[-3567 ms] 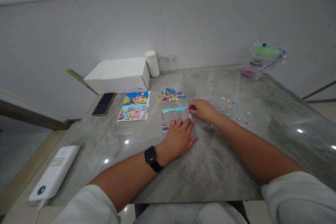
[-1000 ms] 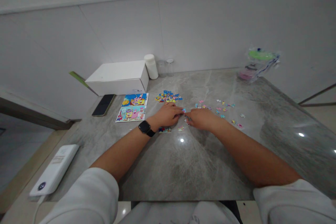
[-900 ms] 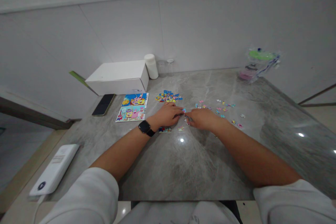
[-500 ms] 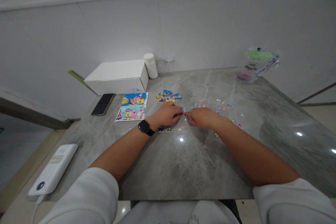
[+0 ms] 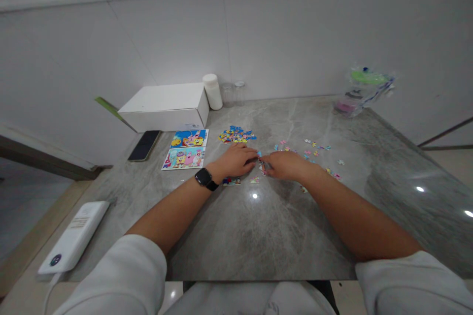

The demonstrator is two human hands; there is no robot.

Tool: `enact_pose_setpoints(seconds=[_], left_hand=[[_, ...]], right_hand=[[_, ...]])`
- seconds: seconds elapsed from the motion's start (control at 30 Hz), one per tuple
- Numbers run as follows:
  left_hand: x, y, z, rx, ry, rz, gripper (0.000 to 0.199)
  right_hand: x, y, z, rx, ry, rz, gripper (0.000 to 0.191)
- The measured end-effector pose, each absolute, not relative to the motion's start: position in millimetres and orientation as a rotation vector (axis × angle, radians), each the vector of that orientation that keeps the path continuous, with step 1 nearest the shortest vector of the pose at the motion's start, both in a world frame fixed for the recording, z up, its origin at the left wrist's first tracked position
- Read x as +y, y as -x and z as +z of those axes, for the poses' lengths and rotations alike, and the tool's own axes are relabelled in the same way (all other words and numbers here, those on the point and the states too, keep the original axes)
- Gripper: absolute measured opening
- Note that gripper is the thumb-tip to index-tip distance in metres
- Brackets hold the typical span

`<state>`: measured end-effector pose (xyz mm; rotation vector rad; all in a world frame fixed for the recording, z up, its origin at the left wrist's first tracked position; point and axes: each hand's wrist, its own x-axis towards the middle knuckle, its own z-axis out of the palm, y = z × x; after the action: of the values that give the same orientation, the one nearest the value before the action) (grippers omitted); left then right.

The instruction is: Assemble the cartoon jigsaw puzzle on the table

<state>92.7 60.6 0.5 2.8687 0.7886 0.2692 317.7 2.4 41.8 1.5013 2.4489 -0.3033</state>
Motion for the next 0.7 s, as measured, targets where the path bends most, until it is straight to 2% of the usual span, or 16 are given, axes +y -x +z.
enact_pose_setpoints(seconds=[0.37,0.53,0.7], left_hand=[[72,-86,-1,0.890,-2.663,0.448,0.040],[66,-60,12,0.944,-2.634,0.624,0.037],[44,-23,25,1.103,-2.625,0.659,0.036]], right_hand=[[8,-324,36,2.481,-1.480,-0.336,0.049],[9,-325,37,2.475,-1.482,-0.355,0.051],[10,-328,46,2.449,-1.527,-0.343,0.052]])
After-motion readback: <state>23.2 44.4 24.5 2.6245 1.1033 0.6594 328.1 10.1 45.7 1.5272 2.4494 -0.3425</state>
